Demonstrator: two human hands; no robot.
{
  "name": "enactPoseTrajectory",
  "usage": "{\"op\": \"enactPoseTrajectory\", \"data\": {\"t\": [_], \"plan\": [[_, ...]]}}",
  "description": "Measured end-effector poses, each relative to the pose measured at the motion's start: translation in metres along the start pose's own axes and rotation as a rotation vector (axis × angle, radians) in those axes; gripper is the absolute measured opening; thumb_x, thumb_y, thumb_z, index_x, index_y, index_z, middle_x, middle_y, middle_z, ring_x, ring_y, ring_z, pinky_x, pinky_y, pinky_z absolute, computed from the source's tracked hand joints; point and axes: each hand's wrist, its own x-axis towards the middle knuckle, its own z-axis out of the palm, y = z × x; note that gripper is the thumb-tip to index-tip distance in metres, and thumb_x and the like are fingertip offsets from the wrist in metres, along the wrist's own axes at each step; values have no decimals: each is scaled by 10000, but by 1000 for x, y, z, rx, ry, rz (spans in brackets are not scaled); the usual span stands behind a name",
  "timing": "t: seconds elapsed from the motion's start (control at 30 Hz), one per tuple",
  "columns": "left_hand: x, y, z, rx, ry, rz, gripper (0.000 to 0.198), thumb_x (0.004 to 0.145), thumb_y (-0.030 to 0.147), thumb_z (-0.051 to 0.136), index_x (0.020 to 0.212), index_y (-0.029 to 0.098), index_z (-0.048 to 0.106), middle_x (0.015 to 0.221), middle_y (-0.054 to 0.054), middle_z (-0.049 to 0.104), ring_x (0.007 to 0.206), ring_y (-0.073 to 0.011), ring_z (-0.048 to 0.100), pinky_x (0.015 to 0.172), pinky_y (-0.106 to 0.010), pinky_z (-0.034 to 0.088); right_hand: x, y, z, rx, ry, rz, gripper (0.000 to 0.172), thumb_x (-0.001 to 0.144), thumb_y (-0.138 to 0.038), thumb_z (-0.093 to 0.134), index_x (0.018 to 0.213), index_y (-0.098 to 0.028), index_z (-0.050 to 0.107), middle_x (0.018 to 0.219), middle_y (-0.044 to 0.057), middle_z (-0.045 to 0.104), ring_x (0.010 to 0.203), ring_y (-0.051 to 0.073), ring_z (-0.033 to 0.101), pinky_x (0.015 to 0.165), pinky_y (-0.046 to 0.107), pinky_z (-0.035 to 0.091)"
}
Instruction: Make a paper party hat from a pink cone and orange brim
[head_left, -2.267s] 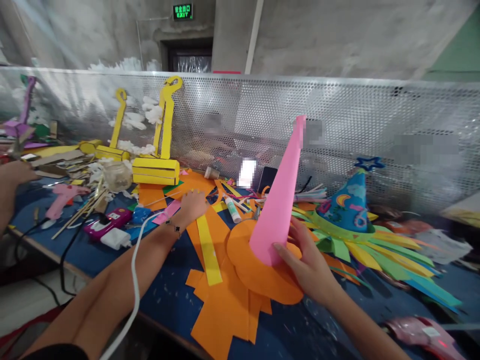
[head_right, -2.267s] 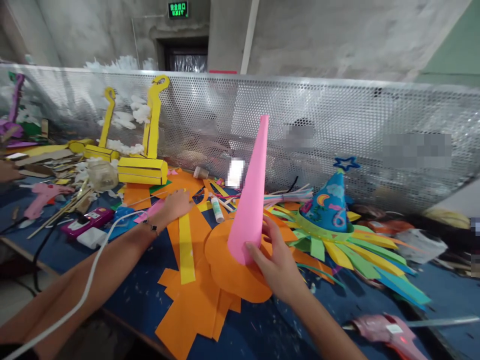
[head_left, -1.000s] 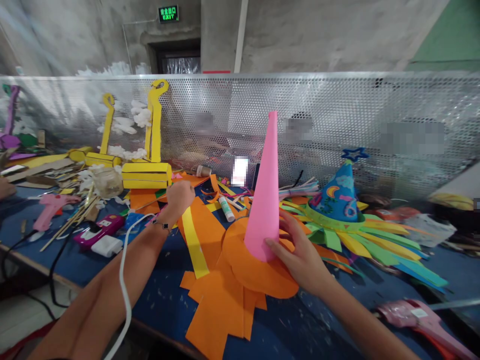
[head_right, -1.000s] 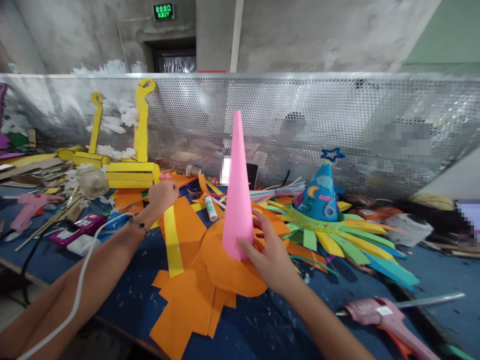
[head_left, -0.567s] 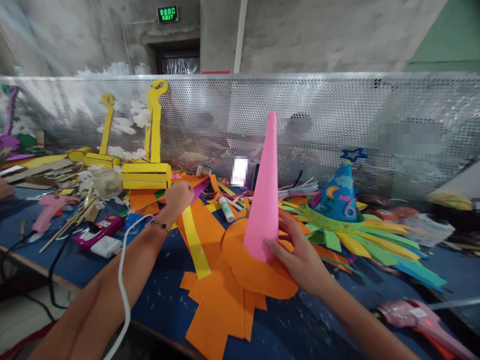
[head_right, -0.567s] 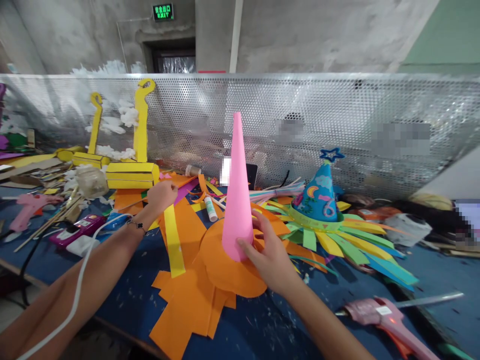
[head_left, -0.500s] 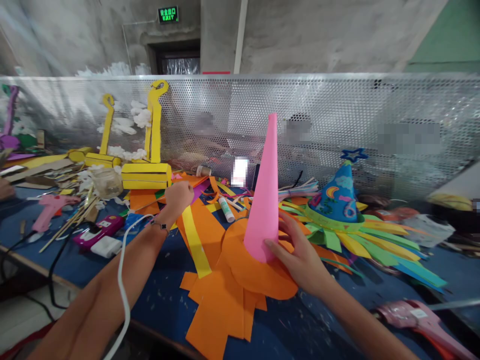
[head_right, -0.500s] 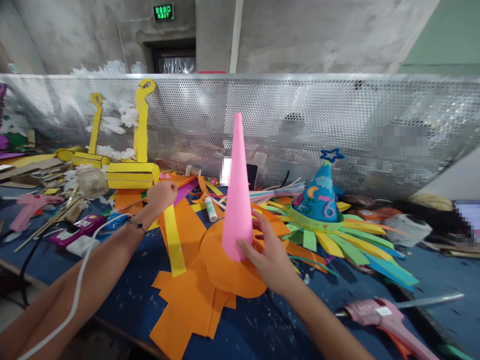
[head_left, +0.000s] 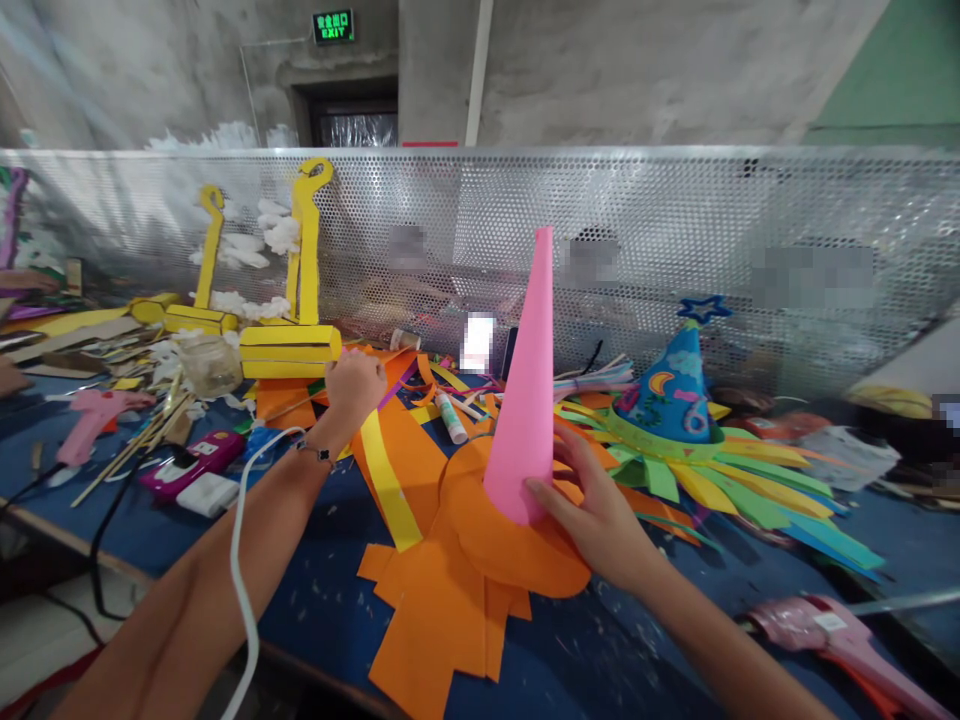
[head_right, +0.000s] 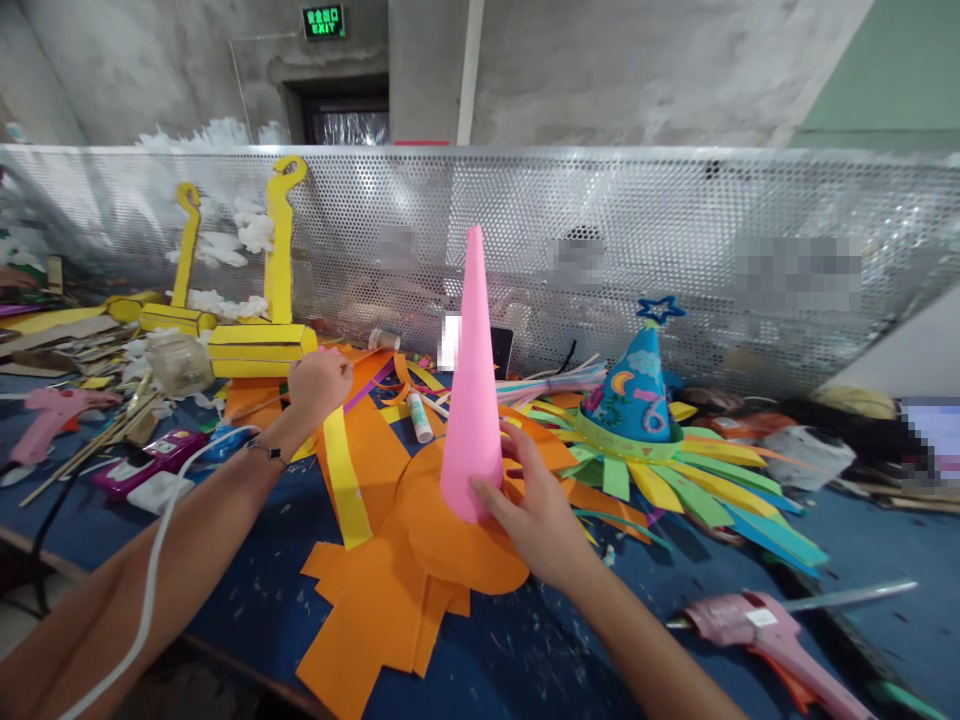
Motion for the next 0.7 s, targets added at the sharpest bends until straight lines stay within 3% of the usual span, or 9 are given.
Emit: {"op": "enactPoseTrajectory", "data": {"t": [0.27, 0.7], "plan": [[-4, 5, -1, 15, 12, 44, 373, 1021, 288, 446, 984, 176, 799, 1052, -148, 776, 1087, -320, 673, 906, -427, 457, 0, -3, -1, 31, -18, 44, 735, 932, -527, 687, 1554, -273, 387, 1452, 168, 618, 1262, 363, 636, 1049, 585, 554], [-6, 8, 4, 40, -123, 82, 331, 982, 242, 490, 967, 136, 803, 985, -187, 772, 1040, -356, 699, 918, -479, 478, -1, 2, 1, 14, 1, 26, 742, 915, -485, 704, 1565, -293, 402, 1454, 148, 634, 1292, 363, 634, 1058, 567, 563]]}}
